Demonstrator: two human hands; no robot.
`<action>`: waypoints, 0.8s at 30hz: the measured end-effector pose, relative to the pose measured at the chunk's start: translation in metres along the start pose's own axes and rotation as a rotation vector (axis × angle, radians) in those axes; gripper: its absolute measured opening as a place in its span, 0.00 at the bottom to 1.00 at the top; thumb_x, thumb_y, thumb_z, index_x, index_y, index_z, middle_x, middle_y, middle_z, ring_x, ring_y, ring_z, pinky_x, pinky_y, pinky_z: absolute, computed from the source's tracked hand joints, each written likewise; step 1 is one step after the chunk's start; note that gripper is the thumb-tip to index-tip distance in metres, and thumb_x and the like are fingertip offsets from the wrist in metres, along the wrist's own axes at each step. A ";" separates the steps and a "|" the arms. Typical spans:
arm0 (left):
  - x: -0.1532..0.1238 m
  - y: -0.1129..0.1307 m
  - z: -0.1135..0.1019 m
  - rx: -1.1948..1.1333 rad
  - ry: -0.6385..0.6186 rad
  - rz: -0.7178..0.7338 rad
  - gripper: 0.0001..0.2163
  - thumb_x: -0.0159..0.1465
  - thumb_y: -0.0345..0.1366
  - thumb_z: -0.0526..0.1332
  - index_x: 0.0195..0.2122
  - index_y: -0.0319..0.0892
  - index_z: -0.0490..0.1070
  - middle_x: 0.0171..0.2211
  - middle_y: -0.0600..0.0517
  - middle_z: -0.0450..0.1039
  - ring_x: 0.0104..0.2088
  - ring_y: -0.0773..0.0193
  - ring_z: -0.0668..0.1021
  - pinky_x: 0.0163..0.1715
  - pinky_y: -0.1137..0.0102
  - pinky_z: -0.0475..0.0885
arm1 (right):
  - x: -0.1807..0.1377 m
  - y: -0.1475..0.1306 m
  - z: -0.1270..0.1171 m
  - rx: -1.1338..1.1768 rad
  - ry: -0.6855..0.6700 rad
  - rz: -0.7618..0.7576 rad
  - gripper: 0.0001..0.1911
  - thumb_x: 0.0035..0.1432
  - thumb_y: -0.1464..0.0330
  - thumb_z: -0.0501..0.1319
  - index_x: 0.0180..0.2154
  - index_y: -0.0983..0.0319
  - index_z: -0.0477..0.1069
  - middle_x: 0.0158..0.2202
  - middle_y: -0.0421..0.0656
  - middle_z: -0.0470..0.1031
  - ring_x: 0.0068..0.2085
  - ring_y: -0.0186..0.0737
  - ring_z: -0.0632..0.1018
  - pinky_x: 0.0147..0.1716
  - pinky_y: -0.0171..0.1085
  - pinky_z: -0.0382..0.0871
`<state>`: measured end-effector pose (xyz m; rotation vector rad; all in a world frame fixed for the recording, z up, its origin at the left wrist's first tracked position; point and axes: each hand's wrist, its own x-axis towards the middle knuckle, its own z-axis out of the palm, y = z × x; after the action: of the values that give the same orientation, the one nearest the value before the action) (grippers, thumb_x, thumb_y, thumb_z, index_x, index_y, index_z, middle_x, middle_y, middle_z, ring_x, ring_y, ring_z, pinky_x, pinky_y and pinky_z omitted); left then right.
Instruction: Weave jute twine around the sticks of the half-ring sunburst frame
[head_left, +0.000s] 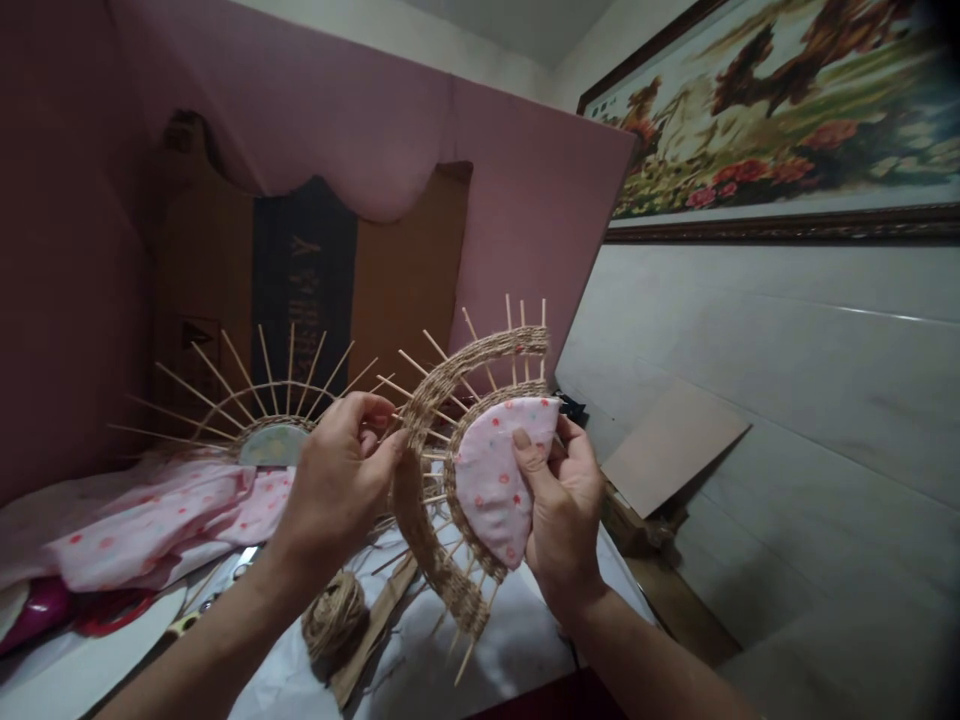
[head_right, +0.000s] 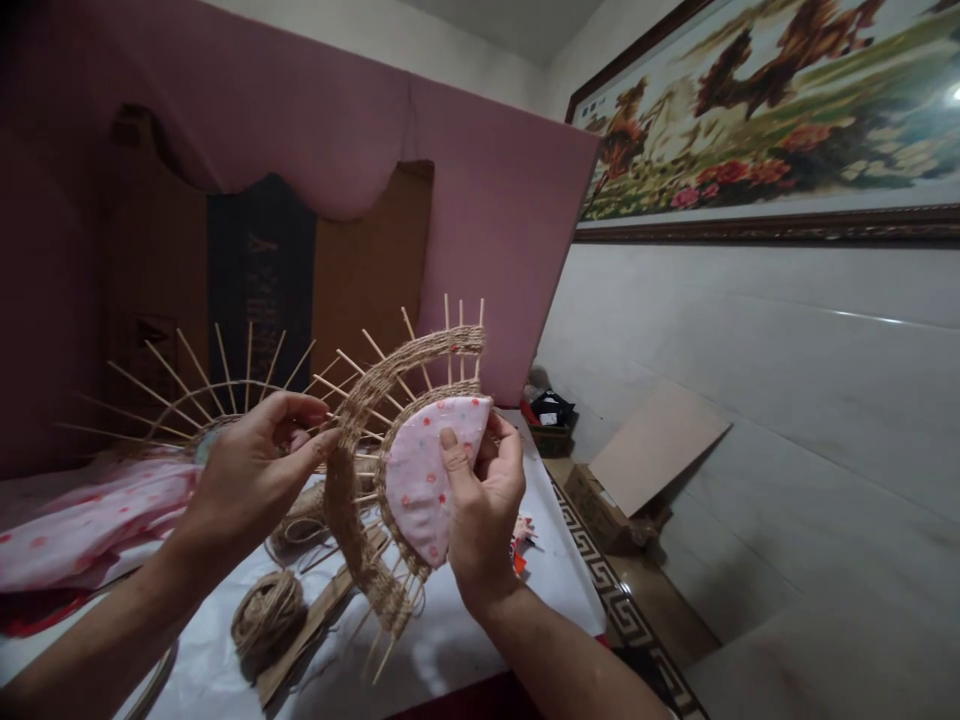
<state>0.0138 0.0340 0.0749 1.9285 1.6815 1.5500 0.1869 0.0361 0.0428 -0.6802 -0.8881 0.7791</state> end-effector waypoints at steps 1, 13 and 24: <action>0.000 0.000 0.000 0.055 0.039 0.027 0.06 0.56 0.35 0.61 0.34 0.40 0.68 0.29 0.54 0.65 0.24 0.68 0.66 0.26 0.69 0.63 | 0.000 0.000 0.000 0.008 0.000 0.006 0.21 0.50 0.65 0.66 0.46 0.60 0.65 0.44 0.45 0.73 0.43 0.40 0.76 0.46 0.43 0.69; -0.005 -0.009 0.006 0.591 0.112 0.298 0.07 0.63 0.35 0.54 0.36 0.42 0.71 0.34 0.48 0.72 0.31 0.57 0.75 0.27 0.67 0.64 | -0.002 0.006 0.001 -0.015 -0.007 0.044 0.22 0.50 0.64 0.66 0.45 0.60 0.64 0.41 0.44 0.75 0.41 0.40 0.77 0.45 0.44 0.70; -0.007 -0.003 0.000 0.864 -0.016 0.313 0.12 0.65 0.37 0.50 0.32 0.46 0.72 0.23 0.49 0.71 0.28 0.53 0.74 0.24 0.67 0.56 | -0.002 0.011 0.002 0.020 -0.023 0.088 0.21 0.50 0.65 0.66 0.46 0.61 0.64 0.41 0.45 0.76 0.40 0.40 0.77 0.44 0.44 0.71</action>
<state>0.0130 0.0294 0.0692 2.6761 2.3851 0.9069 0.1809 0.0408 0.0348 -0.6973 -0.8744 0.8747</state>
